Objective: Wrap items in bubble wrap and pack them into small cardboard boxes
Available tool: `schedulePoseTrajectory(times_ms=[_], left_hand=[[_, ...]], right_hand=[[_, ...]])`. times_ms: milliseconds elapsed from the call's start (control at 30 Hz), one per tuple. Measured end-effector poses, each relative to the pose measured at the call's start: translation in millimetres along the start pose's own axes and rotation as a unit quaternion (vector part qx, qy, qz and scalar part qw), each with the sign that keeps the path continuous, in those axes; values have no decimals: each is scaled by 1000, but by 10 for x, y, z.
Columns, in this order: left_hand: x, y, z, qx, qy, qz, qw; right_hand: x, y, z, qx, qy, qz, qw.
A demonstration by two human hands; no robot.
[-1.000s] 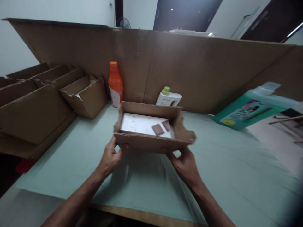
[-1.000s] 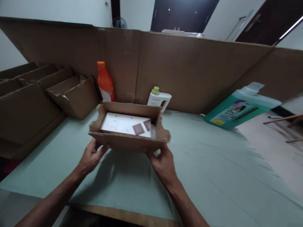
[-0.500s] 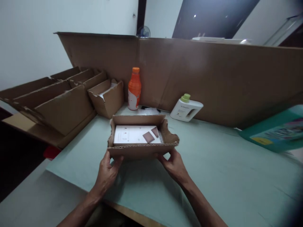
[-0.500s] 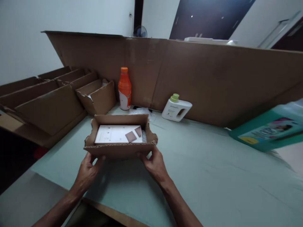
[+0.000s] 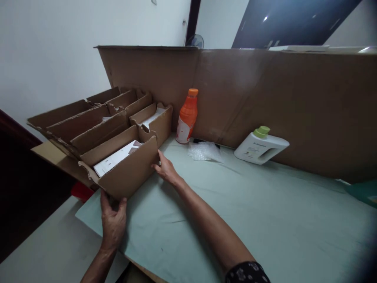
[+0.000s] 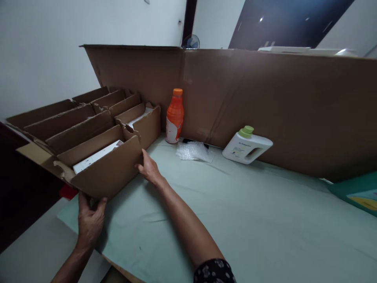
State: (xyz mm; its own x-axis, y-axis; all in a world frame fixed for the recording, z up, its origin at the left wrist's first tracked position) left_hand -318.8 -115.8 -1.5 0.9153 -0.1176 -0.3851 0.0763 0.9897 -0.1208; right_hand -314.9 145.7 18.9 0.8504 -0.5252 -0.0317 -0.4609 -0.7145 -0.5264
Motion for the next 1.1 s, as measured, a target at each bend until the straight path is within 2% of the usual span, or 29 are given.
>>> schedulePoseTrajectory(times_ms=[167,300,433,533,600,700,800,833,900,933,1000,1067,1100], left_hand=[[-103,57,-140,18,1,-2,1000],[-166,105,-143,5,-20,-19,1000],[-263,157,-175,1,-15,-29,999],[-216,89,-210,-32,-13,-34,999],[-154,-38,-93,-94,22,-29,995],[-188,-198,415,-178,162,-27,970],[-523,-163,1053,-192,313,-53,928],[-717,-104,1209,-196,335,-67,919],[-1177,108,1397,-223,339,-112,907],[-1406,250,1441,-250,334,-137,898],[-1814,582,1395,-287,286,-205,891],[-2088,915,1279,-294,244,-268,884],[-2185,1051,1230,-287,233,-280,886]], right_hand=[[-125,362,117,23,14,29,999],[-133,587,135,34,-8,10,999],[108,721,84,43,-65,-27,997],[424,718,72,44,-101,-41,993],[672,645,96,39,-117,-39,992],[1071,445,165,23,-130,-24,991],[1455,212,238,7,-130,-3,991],[1564,143,259,1,-127,5,992],[1735,38,296,-15,-116,20,993],[1796,10,307,-21,-113,25,993],[1870,-2,307,-19,-118,28,992],[1893,30,293,3,-132,24,991],[1890,52,289,13,-137,20,990]])
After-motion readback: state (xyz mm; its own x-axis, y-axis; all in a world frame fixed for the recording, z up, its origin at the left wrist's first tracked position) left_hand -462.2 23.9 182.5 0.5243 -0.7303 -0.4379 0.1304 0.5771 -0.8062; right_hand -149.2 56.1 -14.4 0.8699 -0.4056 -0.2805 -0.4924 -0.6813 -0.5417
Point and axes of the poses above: each hand's wrist, its own x-axis away from the middle knuckle, its own y-axis out of the palm, z = x × y, the point moved 8 cm from there along -x, towards the middle knuckle, and after that the axes turned 11 degrees about y, right-handed, at the moved point
